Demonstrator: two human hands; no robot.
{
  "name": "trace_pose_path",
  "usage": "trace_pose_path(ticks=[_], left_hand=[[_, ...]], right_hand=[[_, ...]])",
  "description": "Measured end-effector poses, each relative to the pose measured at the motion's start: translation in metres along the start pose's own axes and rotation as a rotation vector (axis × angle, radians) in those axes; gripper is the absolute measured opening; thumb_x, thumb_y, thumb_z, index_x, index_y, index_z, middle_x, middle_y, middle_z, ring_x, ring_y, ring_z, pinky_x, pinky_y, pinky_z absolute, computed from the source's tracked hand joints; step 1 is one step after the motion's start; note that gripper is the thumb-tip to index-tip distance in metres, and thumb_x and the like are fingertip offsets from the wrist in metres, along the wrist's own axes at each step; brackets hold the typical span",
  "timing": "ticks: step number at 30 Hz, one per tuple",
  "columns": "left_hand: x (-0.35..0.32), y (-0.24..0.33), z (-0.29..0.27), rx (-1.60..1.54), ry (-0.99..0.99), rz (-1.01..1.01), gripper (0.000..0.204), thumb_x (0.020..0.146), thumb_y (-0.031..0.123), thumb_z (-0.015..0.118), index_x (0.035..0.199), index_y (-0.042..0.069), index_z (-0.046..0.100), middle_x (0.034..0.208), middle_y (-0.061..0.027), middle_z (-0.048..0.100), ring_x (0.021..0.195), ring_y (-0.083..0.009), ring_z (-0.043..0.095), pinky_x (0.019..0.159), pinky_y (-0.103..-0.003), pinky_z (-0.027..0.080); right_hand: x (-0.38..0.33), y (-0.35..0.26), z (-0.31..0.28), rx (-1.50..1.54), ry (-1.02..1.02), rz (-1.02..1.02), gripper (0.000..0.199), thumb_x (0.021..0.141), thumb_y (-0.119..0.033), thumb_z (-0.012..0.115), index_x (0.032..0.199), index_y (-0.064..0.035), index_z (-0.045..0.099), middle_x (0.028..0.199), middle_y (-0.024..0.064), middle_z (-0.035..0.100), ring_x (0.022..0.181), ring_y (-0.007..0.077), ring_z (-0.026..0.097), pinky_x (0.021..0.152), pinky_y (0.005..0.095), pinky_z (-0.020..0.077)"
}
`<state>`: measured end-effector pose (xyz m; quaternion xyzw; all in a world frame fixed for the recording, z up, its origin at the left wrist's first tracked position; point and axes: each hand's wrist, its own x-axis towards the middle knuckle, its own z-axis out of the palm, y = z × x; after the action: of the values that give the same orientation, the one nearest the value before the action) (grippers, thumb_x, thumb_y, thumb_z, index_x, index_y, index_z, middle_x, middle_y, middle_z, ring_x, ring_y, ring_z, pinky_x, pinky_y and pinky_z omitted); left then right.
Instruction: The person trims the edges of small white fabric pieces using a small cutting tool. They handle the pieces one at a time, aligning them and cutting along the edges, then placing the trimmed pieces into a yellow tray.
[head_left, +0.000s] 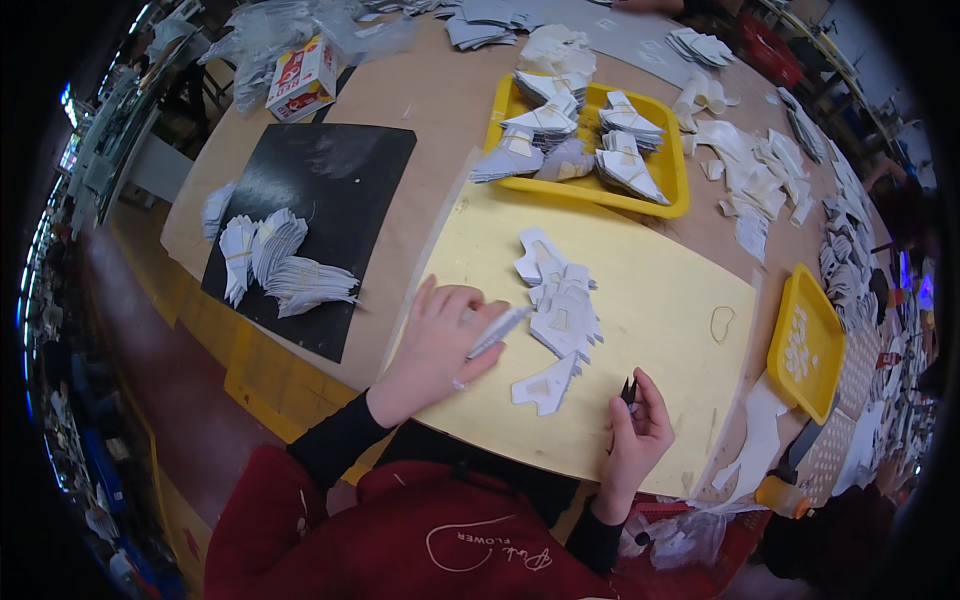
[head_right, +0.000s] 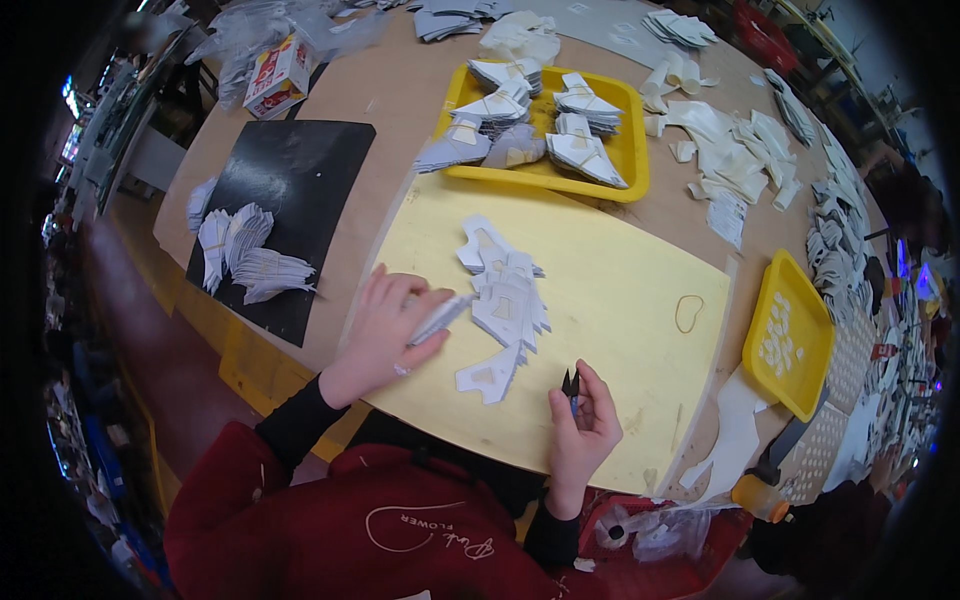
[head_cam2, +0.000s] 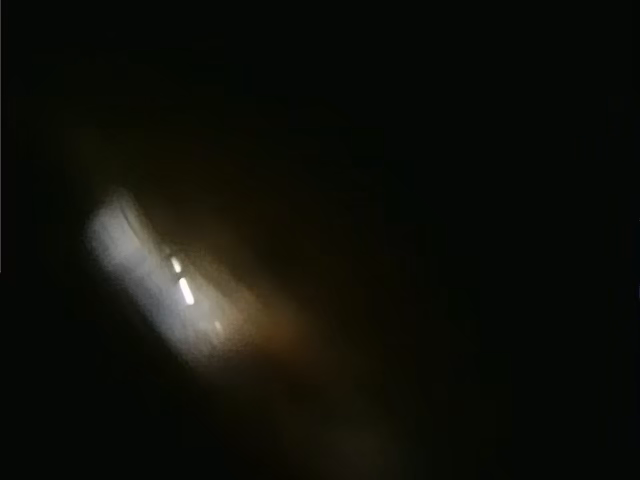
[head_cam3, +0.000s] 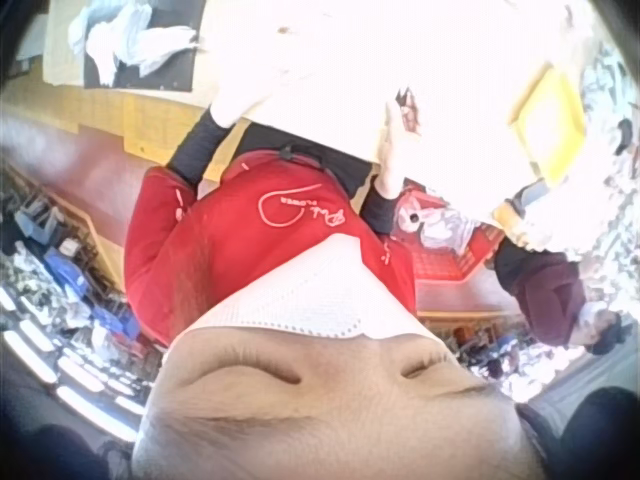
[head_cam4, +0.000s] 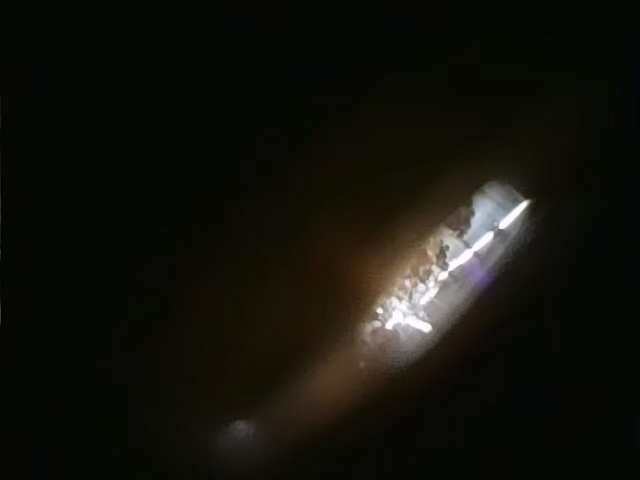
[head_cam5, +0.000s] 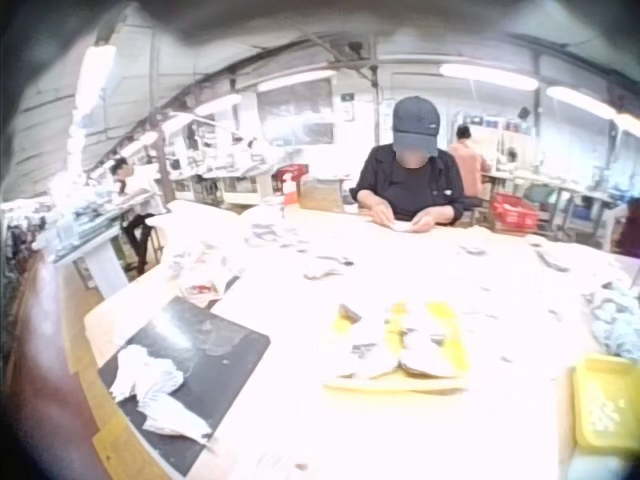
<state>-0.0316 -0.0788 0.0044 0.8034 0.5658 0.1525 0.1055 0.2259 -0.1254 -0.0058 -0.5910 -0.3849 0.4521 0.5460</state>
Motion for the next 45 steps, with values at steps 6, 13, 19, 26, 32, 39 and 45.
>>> trace_pose_path(ticks=[6, 13, 19, 26, 32, 39, 45], left_hand=[[0.000, 0.024, -0.023, -0.274, 0.266, -0.112, 0.051, 0.079, 0.023, 0.074, 0.122, 0.003, 0.055, 0.110, -0.0138, 0.050, 0.106, -0.0320, 0.051, 0.099, -0.047, 0.038], [-0.010, 0.077, 0.020, -0.419, 0.089, -0.099, 0.040, 0.080, 0.017, 0.075, 0.112, 0.002, 0.057, 0.095, -0.0115, 0.055, 0.091, -0.0292, 0.054, 0.082, -0.038, 0.044], [-0.011, 0.075, 0.002, -0.962, -0.255, -0.281, 0.023, 0.083, 0.012, 0.074, 0.100, 0.000, 0.064, 0.092, -0.0075, 0.061, 0.083, -0.0200, 0.060, 0.068, -0.029, 0.046], [-0.013, 0.070, -0.004, -0.974, -0.063, 0.079, 0.017, 0.079, 0.009, 0.076, 0.093, 0.003, 0.068, 0.101, -0.0084, 0.063, 0.088, -0.0229, 0.062, 0.081, -0.034, 0.048], [-0.021, 0.061, 0.011, -1.103, 0.070, 0.211, 0.017, 0.077, 0.008, 0.077, 0.091, 0.001, 0.068, 0.111, -0.0107, 0.064, 0.106, -0.0262, 0.062, 0.094, -0.038, 0.046], [-0.021, 0.058, -0.009, -1.307, 0.021, -0.106, 0.013, 0.089, 0.005, 0.066, 0.100, 0.000, 0.066, 0.100, -0.0080, 0.066, 0.085, -0.0115, 0.064, 0.074, -0.027, 0.051], [-0.018, 0.054, -0.006, -1.301, -0.010, -0.158, 0.013, 0.087, 0.007, 0.066, 0.098, 0.000, 0.066, 0.093, -0.0063, 0.067, 0.080, -0.0106, 0.062, 0.070, -0.024, 0.049]], right_hand=[[-0.005, -0.003, -0.005, 0.077, 0.015, -0.029, 0.036, 0.087, 0.006, 0.061, 0.123, 0.0064, 0.058, 0.095, 0.0063, 0.063, 0.073, 0.0075, 0.055, 0.065, 0.0186, 0.0452], [-0.010, 0.005, -0.007, -0.048, -0.113, -0.358, 0.038, 0.086, 0.003, 0.063, 0.124, 0.0025, 0.058, 0.096, 0.0079, 0.060, 0.068, 0.0099, 0.054, 0.060, 0.0205, 0.0426], [-0.017, -0.022, 0.014, -0.211, -0.168, -0.151, 0.029, 0.078, 0.004, 0.073, 0.106, 0.0001, 0.064, 0.079, 0.0007, 0.051, 0.057, 0.0050, 0.037, 0.050, 0.0203, 0.0274], [-0.016, -0.018, 0.015, 0.510, -0.294, 0.224, 0.005, 0.086, 0.000, 0.066, 0.087, 0.0012, 0.061, 0.074, 0.0010, 0.051, 0.055, 0.0051, 0.040, 0.050, 0.0196, 0.0274], [-0.019, -0.020, 0.034, 0.882, -0.570, 0.877, 0.020, 0.098, -0.019, 0.056, 0.107, -0.0004, 0.055, 0.073, 0.0003, 0.053, 0.054, 0.0044, 0.043, 0.046, 0.0188, 0.0317], [-0.023, -0.022, 0.022, 0.140, -0.546, 0.178, 0.032, 0.101, -0.018, 0.048, 0.126, -0.0004, 0.056, 0.091, 0.0027, 0.052, 0.069, 0.0092, 0.046, 0.062, 0.0200, 0.0370], [-0.023, -0.043, 0.022, -0.310, -0.424, -0.346, 0.032, 0.089, 0.002, 0.060, 0.120, 0.0017, 0.063, 0.089, 0.0100, 0.059, 0.072, 0.0179, 0.058, 0.065, 0.0255, 0.0462]])
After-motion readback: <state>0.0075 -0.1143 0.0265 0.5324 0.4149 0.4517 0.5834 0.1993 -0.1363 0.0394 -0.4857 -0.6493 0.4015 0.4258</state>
